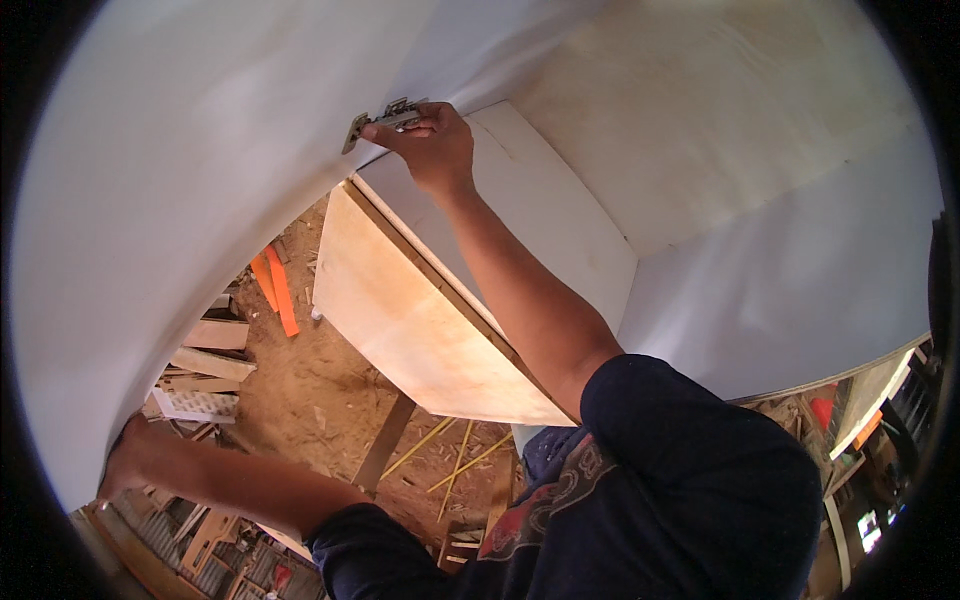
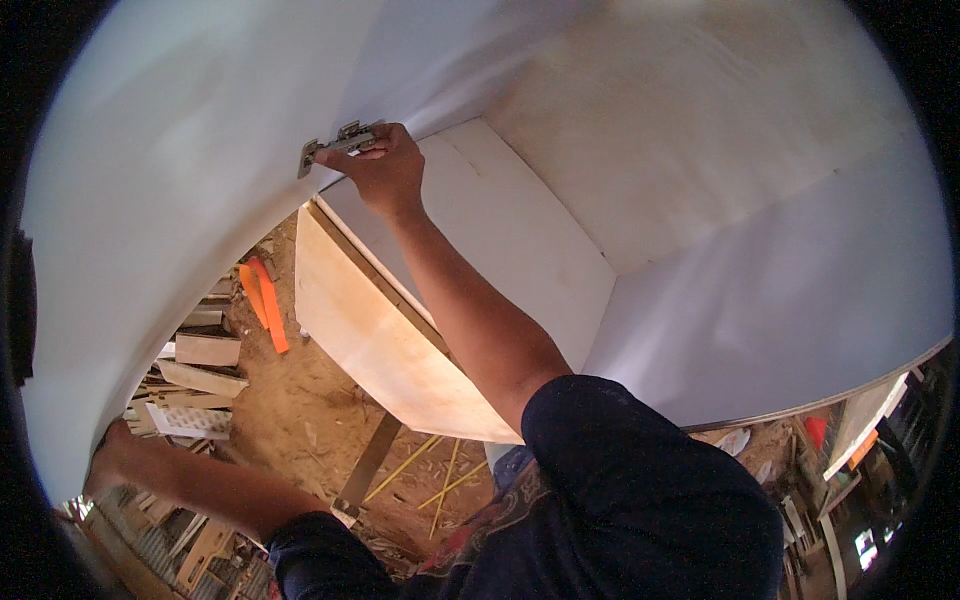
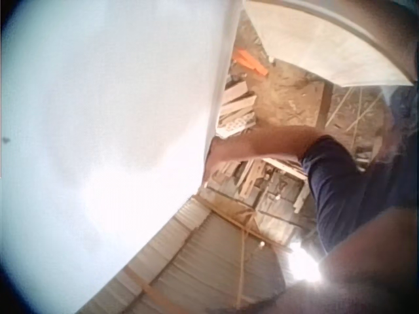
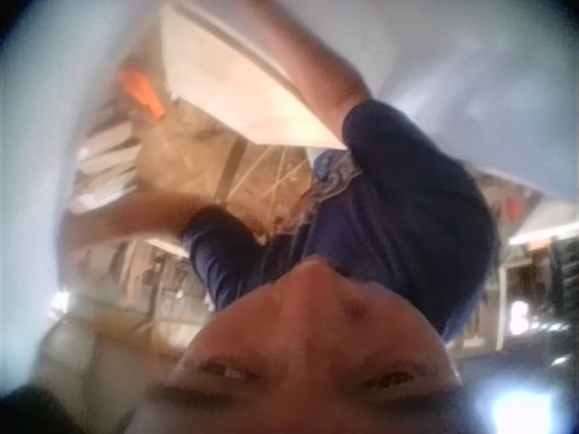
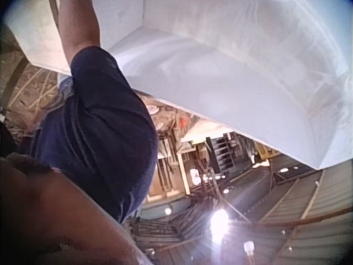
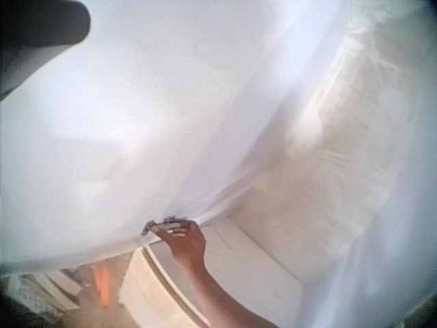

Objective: The person attaches a metal hinge to a white panel using a drill and then mounts the panel as a door onto a wooden cabinet frame by securing the hinge screws.

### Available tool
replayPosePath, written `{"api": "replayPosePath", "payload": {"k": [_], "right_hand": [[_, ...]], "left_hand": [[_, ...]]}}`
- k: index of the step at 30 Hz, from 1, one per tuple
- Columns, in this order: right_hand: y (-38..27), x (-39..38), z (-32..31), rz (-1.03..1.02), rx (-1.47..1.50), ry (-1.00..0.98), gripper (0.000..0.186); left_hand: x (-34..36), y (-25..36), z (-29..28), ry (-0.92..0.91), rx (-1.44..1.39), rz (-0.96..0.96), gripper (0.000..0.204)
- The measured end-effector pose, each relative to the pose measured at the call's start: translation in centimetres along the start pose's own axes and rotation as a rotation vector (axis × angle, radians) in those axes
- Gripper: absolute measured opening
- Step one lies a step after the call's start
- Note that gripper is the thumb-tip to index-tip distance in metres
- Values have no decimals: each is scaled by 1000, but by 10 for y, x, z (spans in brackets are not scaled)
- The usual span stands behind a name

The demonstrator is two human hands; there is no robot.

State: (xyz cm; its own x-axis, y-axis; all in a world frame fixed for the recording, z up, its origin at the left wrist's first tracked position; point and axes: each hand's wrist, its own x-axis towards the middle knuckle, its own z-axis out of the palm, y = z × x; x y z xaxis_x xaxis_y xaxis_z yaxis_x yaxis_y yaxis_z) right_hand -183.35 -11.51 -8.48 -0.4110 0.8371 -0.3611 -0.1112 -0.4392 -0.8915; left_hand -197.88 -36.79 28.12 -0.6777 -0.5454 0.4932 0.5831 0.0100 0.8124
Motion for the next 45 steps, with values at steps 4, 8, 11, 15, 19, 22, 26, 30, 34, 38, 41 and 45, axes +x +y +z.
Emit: {"api": "replayPosePath", "payload": {"k": [4, 8, 11, 15, 19, 22, 26, 30, 34, 38, 41, 45], "right_hand": [[-14, -10, -3, 25, -26, -30, 91], [-21, -8, -7, 59, -121, -70, 93], [-15, -11, 0, 20, -83, 42, 84], [13, -7, -3, -23, 112, -14, 67], [39, 3, -14, 45, 607, -203, 39], [42, 0, -10, 67, 593, -152, 37], [40, -5, -1, 39, 681, -70, 43], [32, -11, 0, 54, 683, -86, 43], [25, -12, -2, -21, 579, -135, 48], [18, -17, 7, -19, 531, -36, 50], [17, -20, 16, -13, 549, 35, 47], [16, -22, 19, -20, 526, 88, 48]], "left_hand": [[-13, 3, 6, 19, -9, 1, 86], [-15, 4, 5, -105, -4, 61, 84], [-22, 6, 8, -49, -15, 9, 84], [-11, 2, -1, -92, -18, 63, 87], [-23, 4, 2, -61, 12, 37, 90], [-28, 6, 2, -47, 2, 13, 90], [-18, 6, 2, -14, -21, -6, 90], [-20, 8, 4, -84, 59, -7, 90], [17, 0, -6, -58, 35, 29, 95], [11, 0, -7, -104, 16, 19, 94], [6, -4, -10, -68, 14, 22, 95], [4, -3, -13, -14, 11, 7, 96]]}}
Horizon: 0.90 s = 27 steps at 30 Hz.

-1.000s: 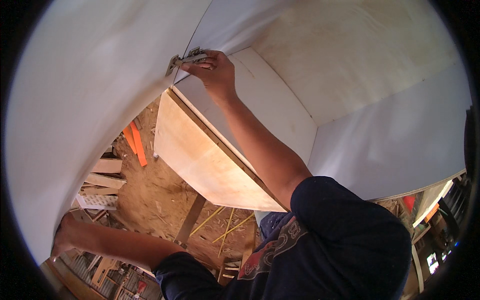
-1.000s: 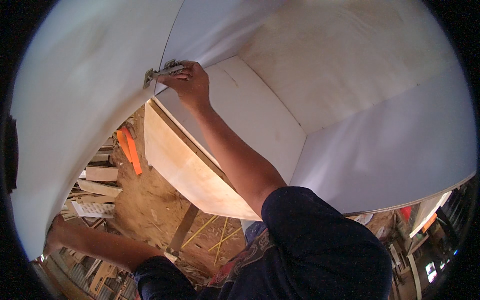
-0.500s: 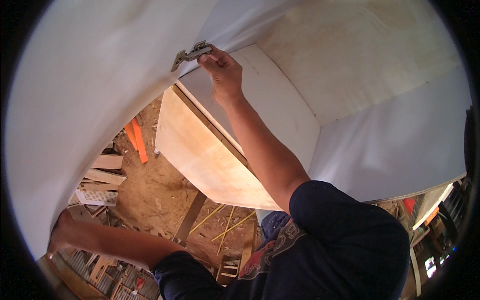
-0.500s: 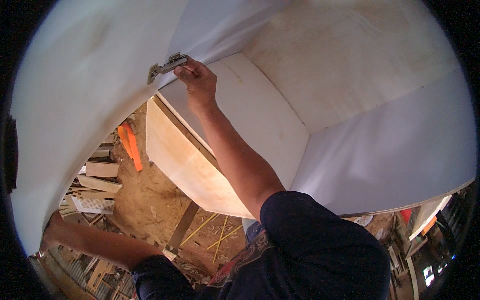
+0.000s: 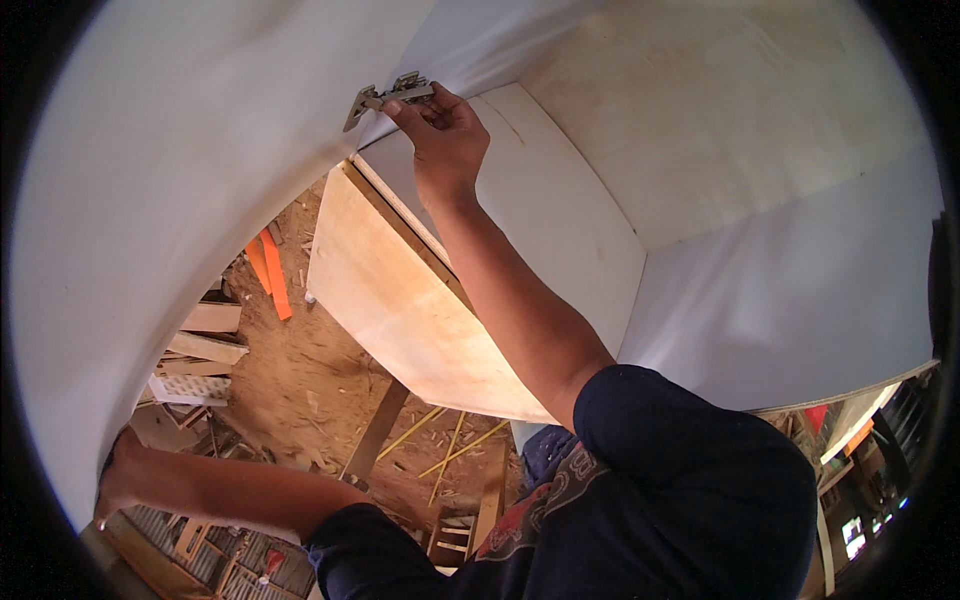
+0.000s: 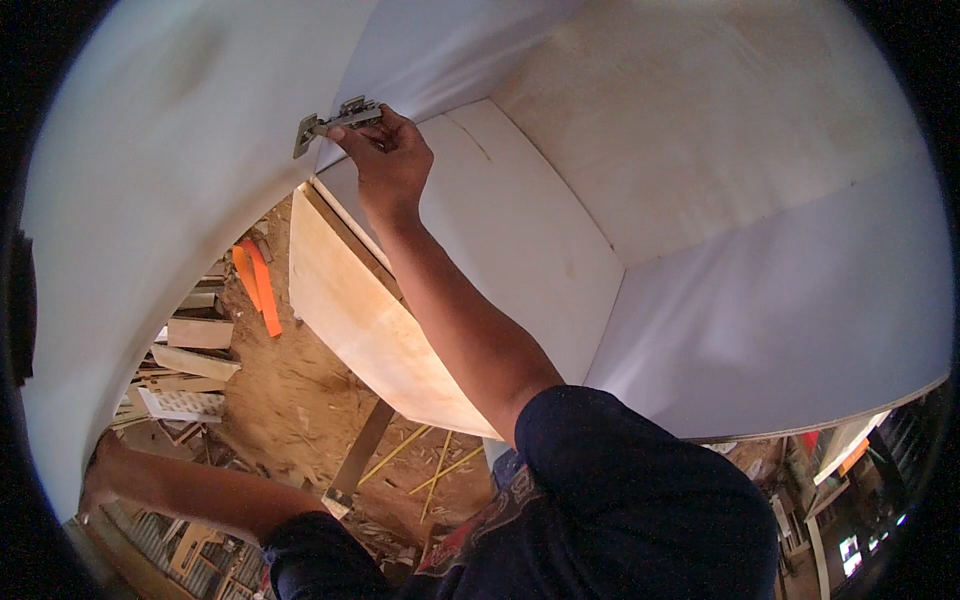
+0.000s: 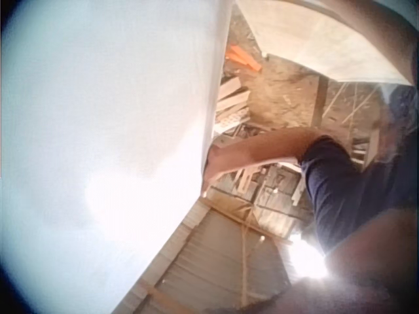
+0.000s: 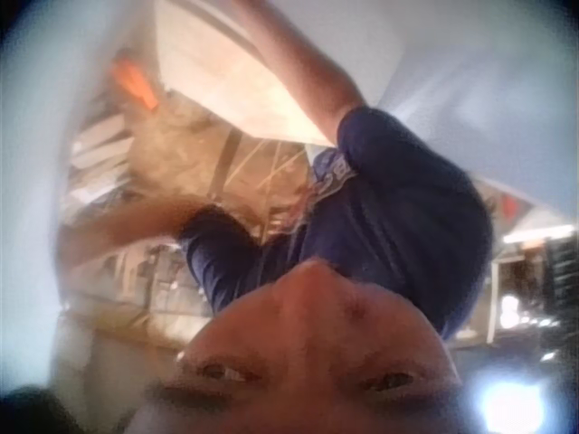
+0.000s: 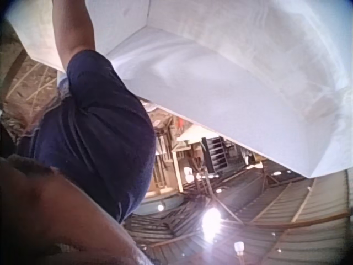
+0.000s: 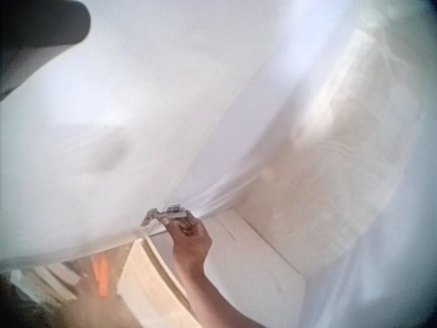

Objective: The person attaches a metal hinge to a white panel using a drill and then mounts the panel as a door onto a wooden cabinet frame by securing the hinge screws.

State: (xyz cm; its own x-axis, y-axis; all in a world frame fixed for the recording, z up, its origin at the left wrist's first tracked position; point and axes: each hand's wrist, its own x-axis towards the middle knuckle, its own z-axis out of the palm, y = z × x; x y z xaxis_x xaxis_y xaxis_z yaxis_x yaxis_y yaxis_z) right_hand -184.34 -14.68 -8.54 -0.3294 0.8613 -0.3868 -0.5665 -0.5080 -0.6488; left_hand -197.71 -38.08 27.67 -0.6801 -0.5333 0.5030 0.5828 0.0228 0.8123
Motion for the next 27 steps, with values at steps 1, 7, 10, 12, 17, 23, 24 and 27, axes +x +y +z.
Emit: {"api": "replayPosePath", "payload": {"k": [1, 7, 10, 12, 17, 23, 24, 27], "right_hand": [[1, 0, 2, -20, 1, 25, 49], [-1, -5, 6, -70, -75, 42, 50], [-4, -4, -1, -33, -81, 11, 57], [-8, 0, -3, -5, -90, -22, 64], [-10, -5, -5, 12, -199, -96, 71], [-2, -13, 4, 5, -105, -2, 64], [-3, -10, 2, -1, -109, 5, 64], [-8, -6, 0, -40, -233, -13, 48]], "left_hand": [[0, -1, -1, 8, -5, -2, 96], [20, -6, -18, -60, 34, 56, 105], [24, -17, -34, -205, 33, 130, 109], [11, -30, -41, -284, 31, 171, 110], [-54, -66, -32, -357, 4, 53, 125], [-47, -66, -11, -201, 47, 52, 121], [-50, -67, -8, -205, 44, 43, 121], [-57, -68, -4, -169, -5, -34, 119]]}}
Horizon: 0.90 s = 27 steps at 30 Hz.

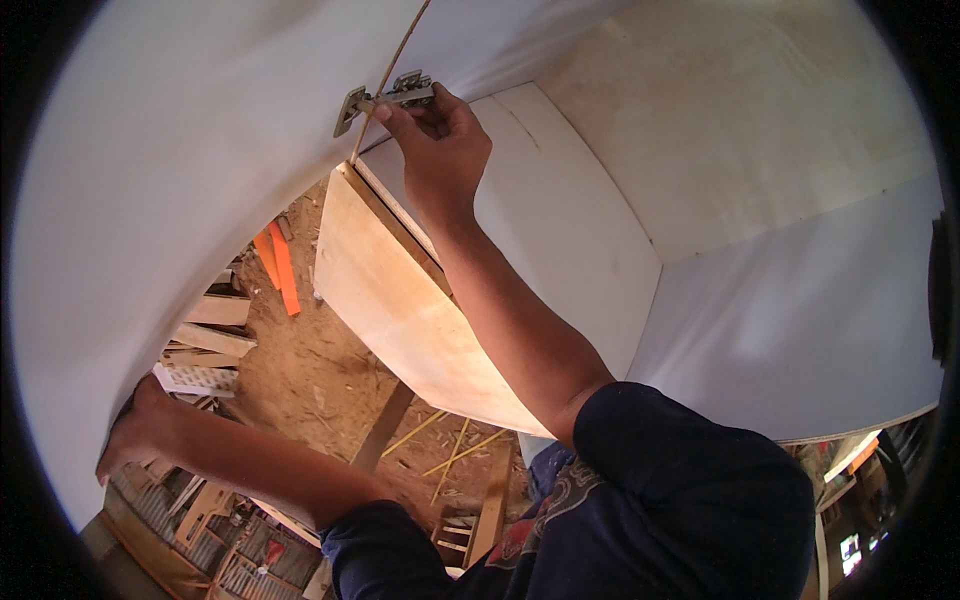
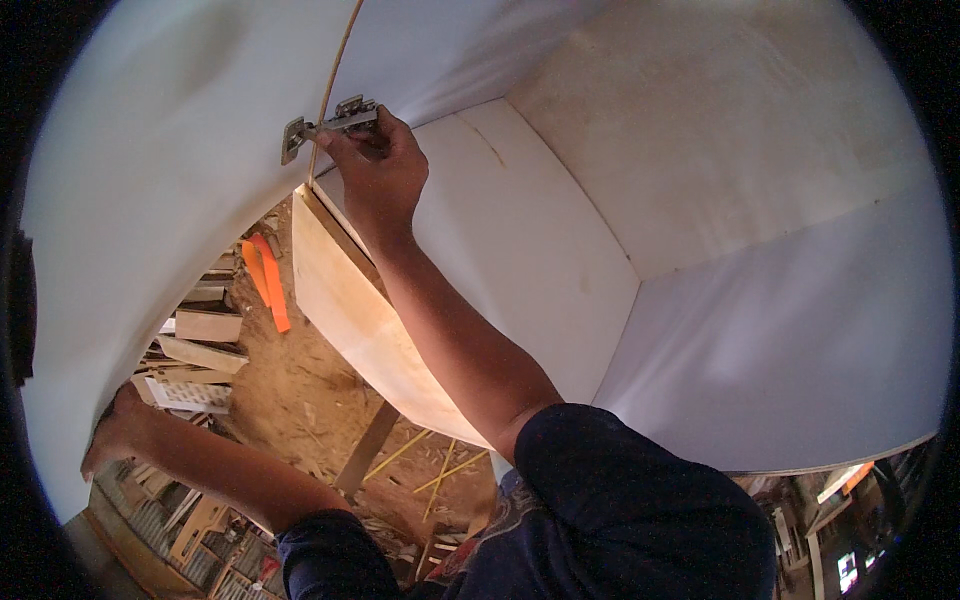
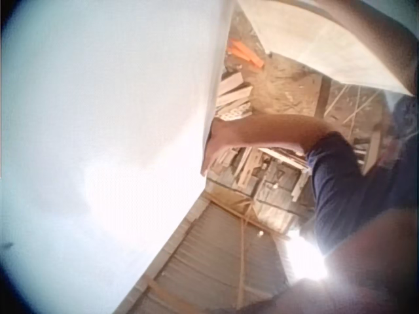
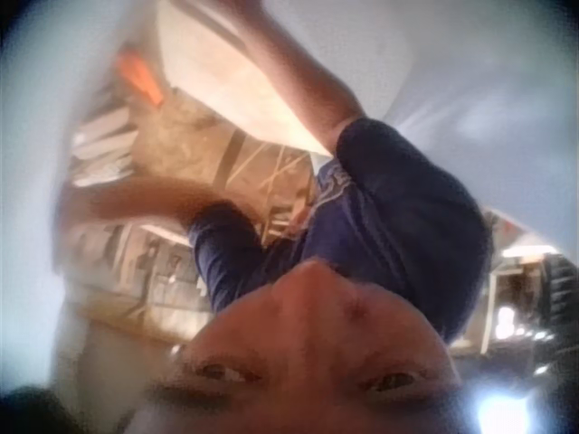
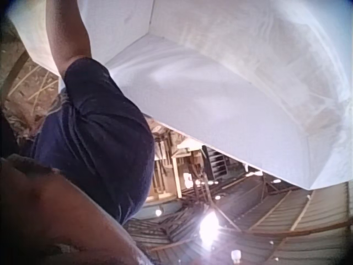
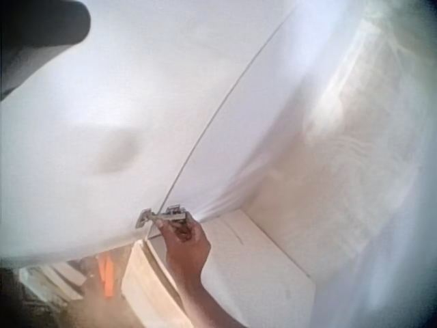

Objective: The person attaches a metal hinge to a white panel using a drill and then mounts the panel as a door onto a wooden cabinet frame by securing the hinge screws.

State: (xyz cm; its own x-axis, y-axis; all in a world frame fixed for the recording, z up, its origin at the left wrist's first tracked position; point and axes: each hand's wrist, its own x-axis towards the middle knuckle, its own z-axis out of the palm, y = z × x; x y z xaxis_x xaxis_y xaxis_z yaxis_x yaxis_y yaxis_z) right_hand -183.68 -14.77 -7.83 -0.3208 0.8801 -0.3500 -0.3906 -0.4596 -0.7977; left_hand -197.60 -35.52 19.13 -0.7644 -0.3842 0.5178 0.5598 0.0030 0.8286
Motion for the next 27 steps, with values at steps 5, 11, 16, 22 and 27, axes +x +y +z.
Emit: {"api": "replayPosePath", "payload": {"k": [5, 11, 16, 22, 27], "right_hand": [[-5, -7, 7, 0, -5, 17, 27], [-6, -9, 10, 72, -196, -23, 76], [3, -12, 13, -24, -200, 0, 76], [8, -15, 14, -71, -50, -19, 75], [11, -11, 15, -170, 77, -11, 75]], "left_hand": [[-9, 4, -1, 5, 44, 35, 119], [0, 2, -7, 66, 34, 15, 121], [7, -6, -11, 50, -13, 7, 120], [0, 2, -9, 22, 23, 25, 119], [9, 2, -8, -42, 61, 43, 116]]}}
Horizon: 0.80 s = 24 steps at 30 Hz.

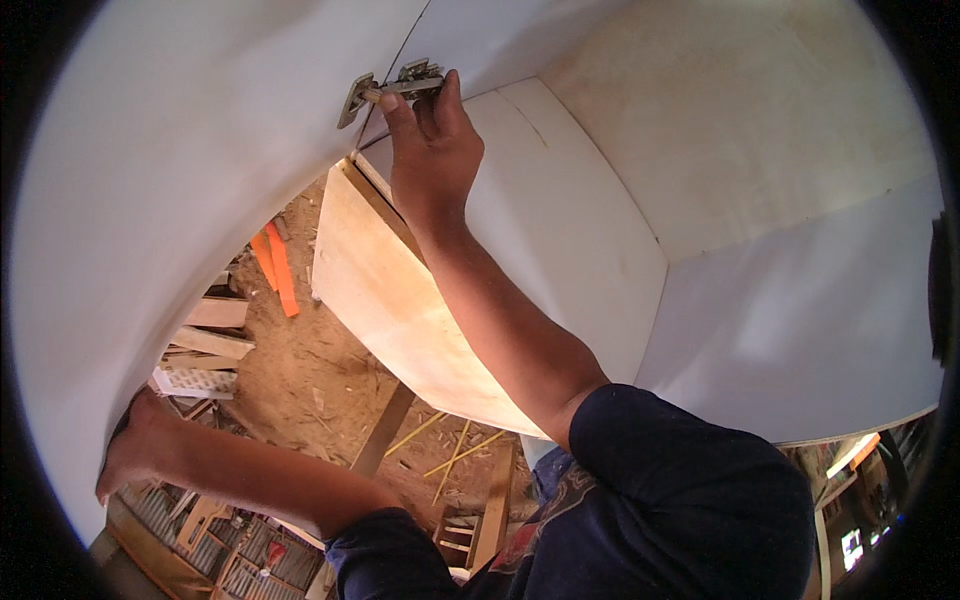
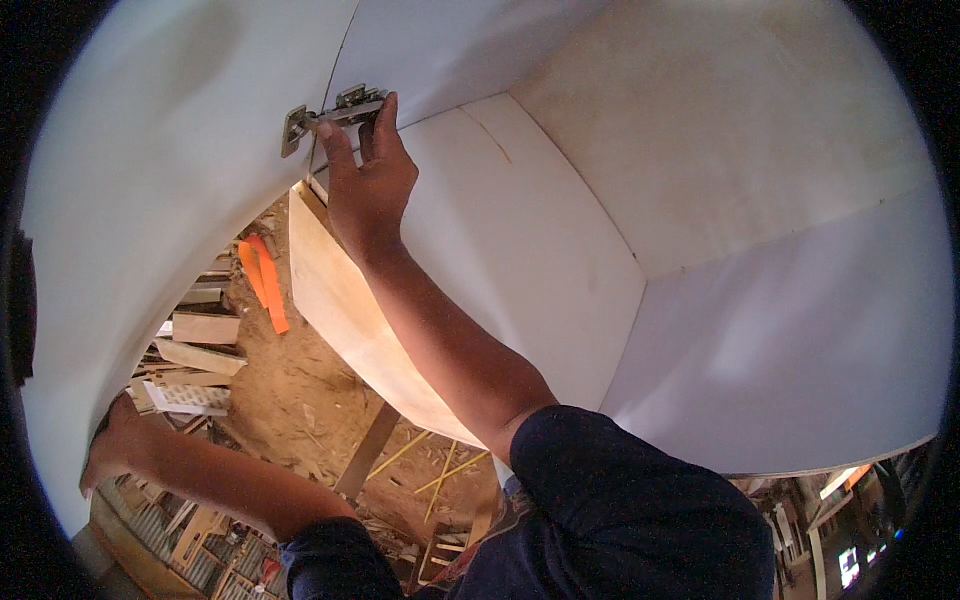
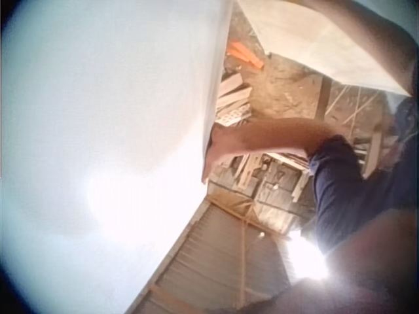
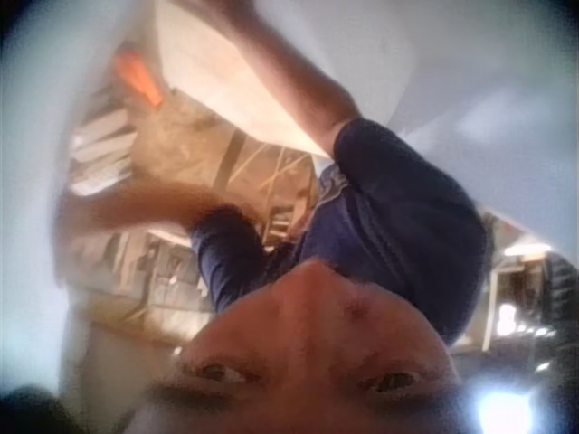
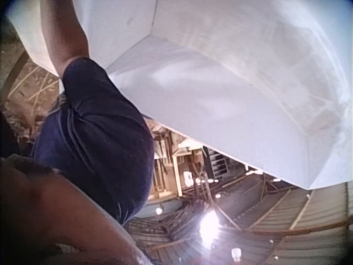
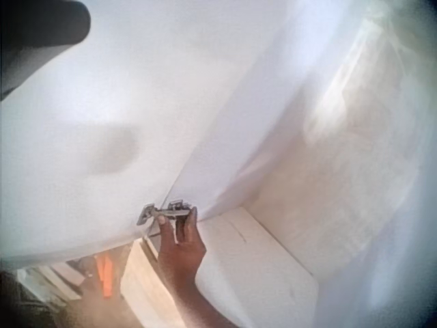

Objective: The person attaches a metal hinge to a white panel using a drill and then mounts the panel as a door onto a wooden cabinet frame by securing the hinge screws.

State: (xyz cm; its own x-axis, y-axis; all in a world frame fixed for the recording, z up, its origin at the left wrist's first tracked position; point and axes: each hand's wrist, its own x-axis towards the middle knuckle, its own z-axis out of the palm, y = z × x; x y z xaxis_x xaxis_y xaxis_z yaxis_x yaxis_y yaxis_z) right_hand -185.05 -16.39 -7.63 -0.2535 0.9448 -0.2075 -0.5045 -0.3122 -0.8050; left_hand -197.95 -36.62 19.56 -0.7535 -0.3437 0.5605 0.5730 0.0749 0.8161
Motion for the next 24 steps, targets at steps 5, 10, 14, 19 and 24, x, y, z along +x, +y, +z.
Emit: {"api": "replayPosePath", "payload": {"k": [5, 10, 14, 19, 24], "right_hand": [[-2, -5, 3, 15, -189, -39, 79], [-6, -3, 0, 62, -225, -103, 82], [-14, -2, -1, 156, -313, -151, 84], [-12, 6, -5, 138, -384, -150, 86], [-4, 4, -4, 10, -384, -145, 88]], "left_hand": [[-5, 3, 10, 55, -31, -42, 113], [-11, 1, 11, 30, -27, -25, 111], [-15, 5, 18, 20, 9, -3, 113], [-33, 13, 40, 43, -16, -31, 111], [-38, 25, 44, 5, -25, -18, 112]]}}
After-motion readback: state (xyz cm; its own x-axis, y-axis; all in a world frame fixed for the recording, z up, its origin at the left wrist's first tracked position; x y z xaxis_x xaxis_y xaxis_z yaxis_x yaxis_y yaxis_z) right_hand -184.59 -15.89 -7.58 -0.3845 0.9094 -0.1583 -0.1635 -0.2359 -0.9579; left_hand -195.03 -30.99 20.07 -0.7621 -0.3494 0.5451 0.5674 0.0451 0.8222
